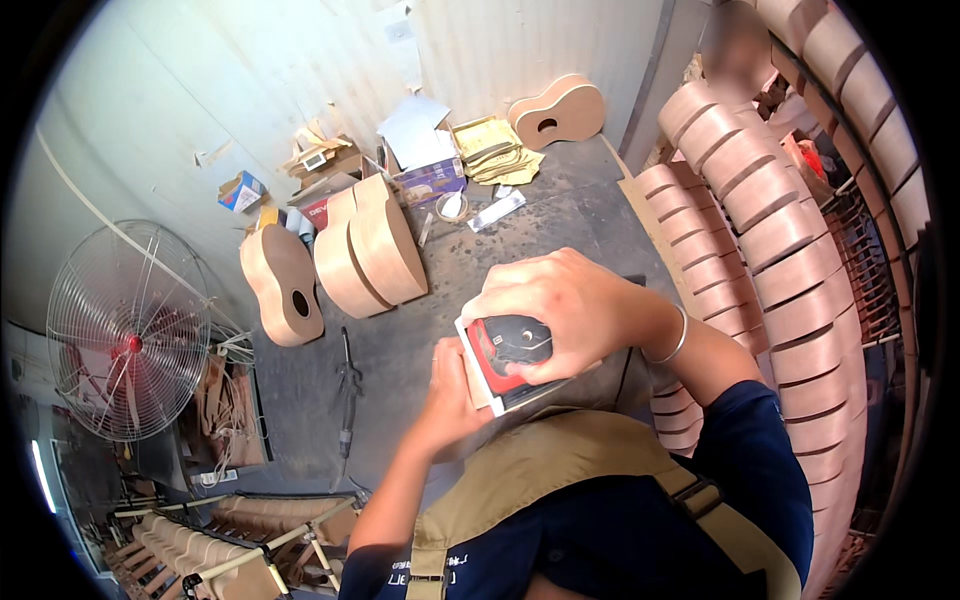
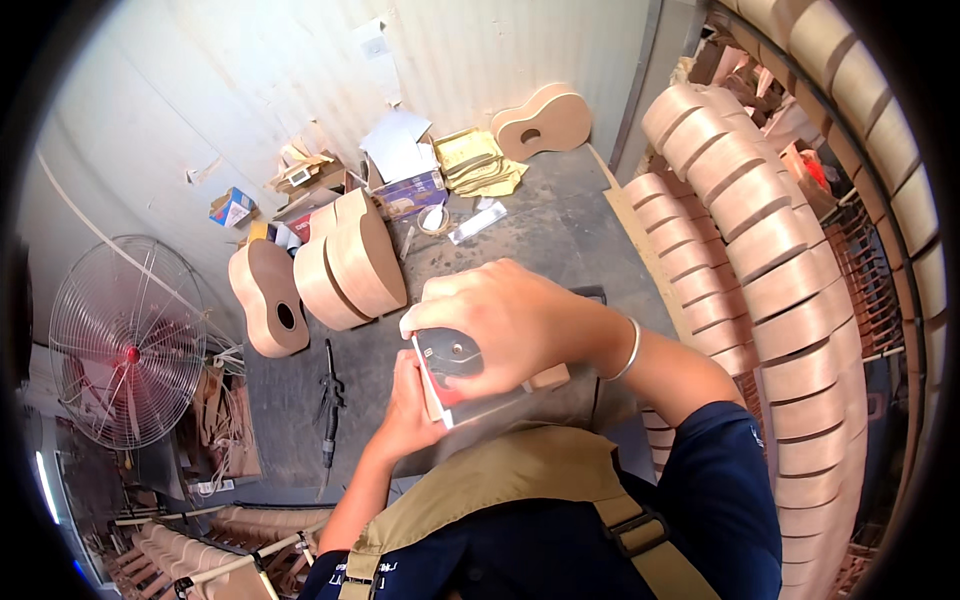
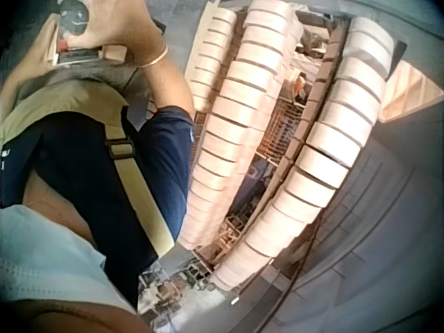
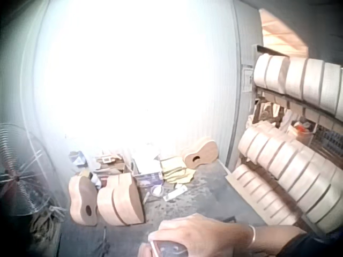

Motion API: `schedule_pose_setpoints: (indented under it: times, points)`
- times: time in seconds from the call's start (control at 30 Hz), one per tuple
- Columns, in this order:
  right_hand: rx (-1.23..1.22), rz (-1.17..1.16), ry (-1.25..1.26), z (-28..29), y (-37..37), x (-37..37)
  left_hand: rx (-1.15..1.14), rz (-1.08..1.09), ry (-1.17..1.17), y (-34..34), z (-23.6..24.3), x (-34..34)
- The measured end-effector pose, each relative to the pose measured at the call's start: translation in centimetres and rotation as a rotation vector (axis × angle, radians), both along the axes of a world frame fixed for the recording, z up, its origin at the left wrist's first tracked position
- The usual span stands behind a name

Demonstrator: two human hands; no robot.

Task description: The person uses a handheld electric sander to smooth the surface of unfinished wooden guitar bodies. They systematically sand the top and side curves of the instrument, rotating it to access different areas, and then place it back on the workbench.

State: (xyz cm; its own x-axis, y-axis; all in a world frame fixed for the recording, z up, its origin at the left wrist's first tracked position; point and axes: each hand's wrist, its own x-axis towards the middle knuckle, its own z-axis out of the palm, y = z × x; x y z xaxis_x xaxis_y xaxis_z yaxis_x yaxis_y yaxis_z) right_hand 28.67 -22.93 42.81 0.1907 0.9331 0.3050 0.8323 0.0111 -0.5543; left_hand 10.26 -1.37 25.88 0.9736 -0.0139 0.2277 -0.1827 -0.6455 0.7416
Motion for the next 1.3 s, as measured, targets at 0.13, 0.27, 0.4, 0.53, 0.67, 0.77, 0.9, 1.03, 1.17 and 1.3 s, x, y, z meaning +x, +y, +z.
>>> schedule_pose_setpoints:
  times: [0.13, 0.27, 0.4, 0.53, 0.67, 0.77, 0.9, 1.03, 1.17, 1.3]
  points:
    - [0.113, -0.062, 0.135, -1.6, -2.0, 0.2, -0.135, 0.070, 0.054, 4.3, -0.8, -2.6]
    - [0.173, -0.241, 0.269, -7.0, -6.7, -0.8, -0.253, 0.103, 0.134, 8.5, -3.1, -5.9]
    - [0.216, -0.312, 0.335, -8.6, -6.7, -2.4, -0.313, 0.154, 0.216, 9.6, -2.8, -7.0]
    - [0.127, -0.119, 0.167, -3.2, -2.5, -2.2, -0.225, 0.130, 0.224, 9.0, -1.6, -6.2]
    - [0.182, -0.097, 0.189, -2.4, -0.7, -2.8, -0.227, 0.162, 0.226, 10.2, -2.4, -6.6]
    - [0.261, -0.130, 0.257, -7.3, -2.9, -2.6, -0.244, 0.207, 0.226, 12.2, -3.4, -8.3]
    - [0.283, -0.274, 0.338, -10.9, -4.8, -3.2, -0.184, 0.211, 0.214, 12.1, -3.5, -8.6]
    - [0.234, -0.175, 0.223, -5.6, -3.5, -2.1, -0.208, 0.125, 0.179, 10.1, -2.8, -6.4]
    - [0.157, -0.125, 0.052, -0.8, -1.6, -2.5, -0.120, -0.017, 0.108, 3.7, 0.4, -1.3]
    - [0.144, -0.267, -0.105, -0.4, -4.2, -3.4, -0.208, -0.119, 0.069, 0.5, 0.7, 0.9]
